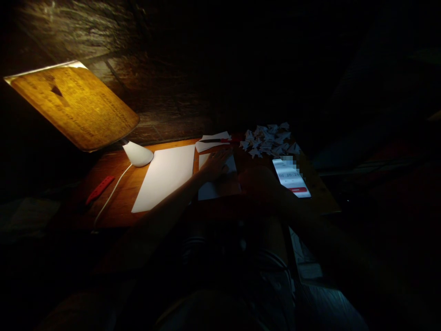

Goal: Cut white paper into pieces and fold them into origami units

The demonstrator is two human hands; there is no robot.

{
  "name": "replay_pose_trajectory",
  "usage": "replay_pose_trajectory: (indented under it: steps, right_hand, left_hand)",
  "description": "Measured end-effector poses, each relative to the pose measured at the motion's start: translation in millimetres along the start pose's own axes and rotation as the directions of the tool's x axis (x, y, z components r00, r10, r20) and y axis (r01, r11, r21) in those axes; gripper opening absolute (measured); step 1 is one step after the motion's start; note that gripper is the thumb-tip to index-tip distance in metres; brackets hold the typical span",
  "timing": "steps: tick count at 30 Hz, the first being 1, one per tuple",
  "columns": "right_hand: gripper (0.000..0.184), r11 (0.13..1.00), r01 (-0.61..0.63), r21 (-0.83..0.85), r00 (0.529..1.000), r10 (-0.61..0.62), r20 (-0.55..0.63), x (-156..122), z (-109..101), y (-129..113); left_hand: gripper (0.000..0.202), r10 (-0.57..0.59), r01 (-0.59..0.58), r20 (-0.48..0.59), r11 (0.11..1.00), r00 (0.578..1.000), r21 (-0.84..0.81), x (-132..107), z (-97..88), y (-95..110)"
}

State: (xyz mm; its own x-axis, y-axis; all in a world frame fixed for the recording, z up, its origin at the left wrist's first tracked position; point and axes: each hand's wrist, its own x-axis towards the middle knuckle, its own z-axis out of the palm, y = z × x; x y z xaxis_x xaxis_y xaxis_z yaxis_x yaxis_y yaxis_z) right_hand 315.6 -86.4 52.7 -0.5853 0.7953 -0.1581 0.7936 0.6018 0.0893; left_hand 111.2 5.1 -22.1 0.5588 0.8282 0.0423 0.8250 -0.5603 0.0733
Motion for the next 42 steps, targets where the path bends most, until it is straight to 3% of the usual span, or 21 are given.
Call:
replay_pose_trajectory:
  steps: [5, 7, 9, 13, 23, 34, 42]
  right_hand:
    - [0.057, 0.989, -0.046, 0.142, 0.968, 0.079, -0.237, -9, 25, -24]
    - [0.079, 0.983, -0.068, 0.173, 0.959, 0.112, -0.260, -10, 43, -37]
    - [0.090, 0.972, -0.116, 0.205, 0.945, 0.172, -0.280, -9, 57, -46]
    - [0.086, 0.961, -0.123, 0.248, 0.927, 0.200, -0.316, -10, 68, -51]
    - [0.084, 0.950, -0.126, 0.284, 0.924, 0.217, -0.314, -12, 64, -50]
    - [0.088, 0.966, -0.116, 0.230, 0.932, 0.186, -0.311, -11, 66, -47]
    - [0.091, 0.973, -0.113, 0.202, 0.919, 0.179, -0.352, -8, 72, -47]
  left_hand:
    - [0.063, 0.039, -0.045, -0.109, 0.997, 0.993, -0.062, -4, -4.4, 2]
    - [0.057, 0.058, -0.067, -0.121, 0.995, 0.991, -0.068, -7, -8.1, 4]
    - [0.055, 0.080, -0.088, -0.110, 0.993, 0.991, -0.076, -10, -11.7, 6]
    - [0.053, 0.099, -0.108, -0.096, 0.990, 0.990, -0.088, -12, -15.7, 8]
    - [0.053, 0.080, -0.086, -0.083, 0.994, 0.993, -0.073, -13, -18.5, 19]
    - [0.041, -0.079, 0.076, -0.070, 0.996, 0.994, -0.042, -6, -17.5, 40]
    - [0.035, -0.081, 0.077, -0.108, 0.996, 0.991, -0.042, -4, -17.2, 47]
